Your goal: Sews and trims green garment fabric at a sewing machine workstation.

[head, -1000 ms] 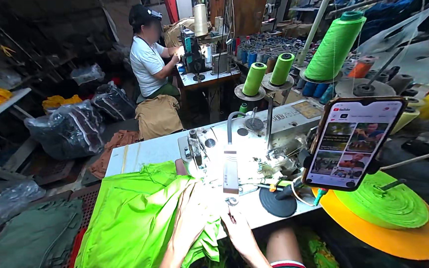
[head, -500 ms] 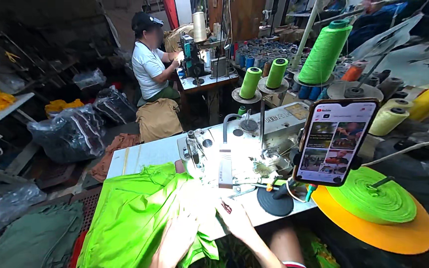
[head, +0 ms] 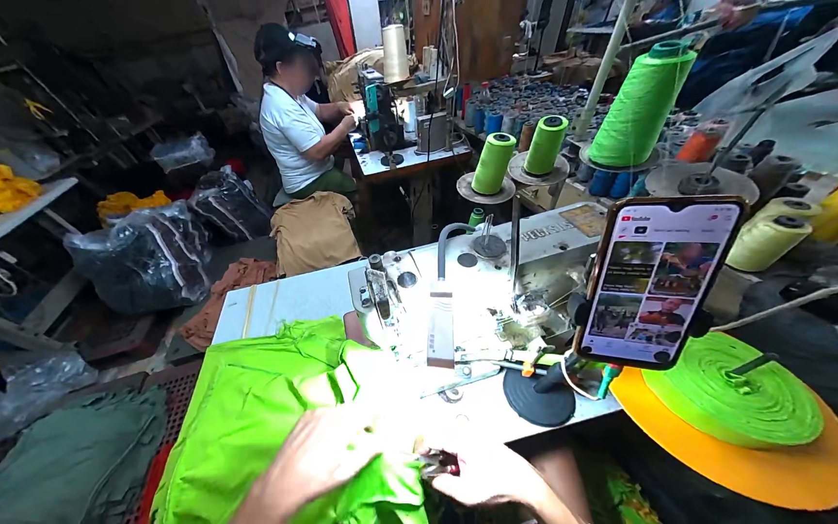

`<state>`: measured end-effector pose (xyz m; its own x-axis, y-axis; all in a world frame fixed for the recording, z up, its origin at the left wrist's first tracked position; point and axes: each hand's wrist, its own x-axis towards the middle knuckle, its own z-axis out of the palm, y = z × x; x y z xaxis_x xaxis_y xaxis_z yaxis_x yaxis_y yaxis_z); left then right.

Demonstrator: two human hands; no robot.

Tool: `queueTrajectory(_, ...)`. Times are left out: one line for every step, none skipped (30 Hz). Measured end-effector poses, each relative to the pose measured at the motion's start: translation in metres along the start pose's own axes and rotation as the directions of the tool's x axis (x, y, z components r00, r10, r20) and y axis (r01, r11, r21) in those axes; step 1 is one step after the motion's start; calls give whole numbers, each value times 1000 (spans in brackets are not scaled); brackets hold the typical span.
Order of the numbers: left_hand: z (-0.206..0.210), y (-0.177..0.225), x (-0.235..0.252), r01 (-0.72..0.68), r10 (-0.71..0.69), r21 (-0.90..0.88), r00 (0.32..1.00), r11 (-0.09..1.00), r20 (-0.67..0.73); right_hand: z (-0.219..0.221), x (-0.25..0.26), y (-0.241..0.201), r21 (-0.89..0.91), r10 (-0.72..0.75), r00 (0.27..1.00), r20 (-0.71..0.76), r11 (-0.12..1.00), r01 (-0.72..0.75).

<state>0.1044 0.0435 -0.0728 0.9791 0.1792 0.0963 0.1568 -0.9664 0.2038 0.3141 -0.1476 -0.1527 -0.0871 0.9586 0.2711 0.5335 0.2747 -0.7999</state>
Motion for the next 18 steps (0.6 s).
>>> queueTrajectory(-6,-12,1,16,-16,-6,999,1000,28,4,-1,2,28,38,999,-20,999,-37)
queueTrajectory(-12,-19,3,3,-2,-9,999,1000,33,6,1,3,48,76,996,-37,996,-74)
queueTrajectory(-17,-20,4,-20,20,-15,1000,1000,15,7,4,2,69,106,993,-58,992,-102)
queueTrajectory(-20,-18,6,-40,40,-21,999,999,-17,7,7,2,84,119,989,-89,990,-112)
queueTrajectory(-22,-14,7,-54,52,-27,997,998,-49,7,10,2,86,116,986,-121,991,-106)
queueTrajectory(-22,-10,8,-59,56,-27,995,998,-76,6,14,4,74,101,983,-151,993,-91)
queueTrajectory(-22,-7,9,-55,53,-14,993,998,-102,5,17,5,62,84,982,-171,995,-74)
queueTrajectory(-21,-5,10,-44,44,1,992,999,-121,3,20,6,51,61,981,-186,997,-53)
queueTrajectory(-20,-3,11,-35,37,19,989,999,-145,1,23,8,47,45,980,-191,998,-36)
queueTrajectory(-19,-1,12,-27,32,29,985,999,-171,0,25,10,45,29,980,-199,999,-20)
queueTrajectory(-17,2,14,-18,25,38,982,999,-190,-1,27,13,50,23,980,-199,999,-14)
queueTrajectory(-16,4,16,-15,25,50,980,999,-199,-2,28,15,59,20,980,-196,998,-9)
queueTrajectory(-15,8,19,-20,34,70,979,997,-201,-3,30,17,61,12,979,-203,998,1)
queueTrajectory(-14,12,22,-28,48,99,979,995,-200,-3,31,19,56,9,977,-214,998,3)
queueTrajectory(-12,16,25,-47,74,134,977,990,-200,-4,31,19,48,7,974,-224,999,4)
queueTrajectory(-10,19,28,-73,110,175,971,982,-210,-5,32,19,41,6,974,-228,999,3)
queueTrajectory(-6,23,31,-97,146,221,964,971,-220,-6,33,18,35,6,974,-227,999,2)
queueTrajectory(-2,26,33,-116,174,250,959,961,-222,-7,33,18,27,0,974,-225,1000,6)
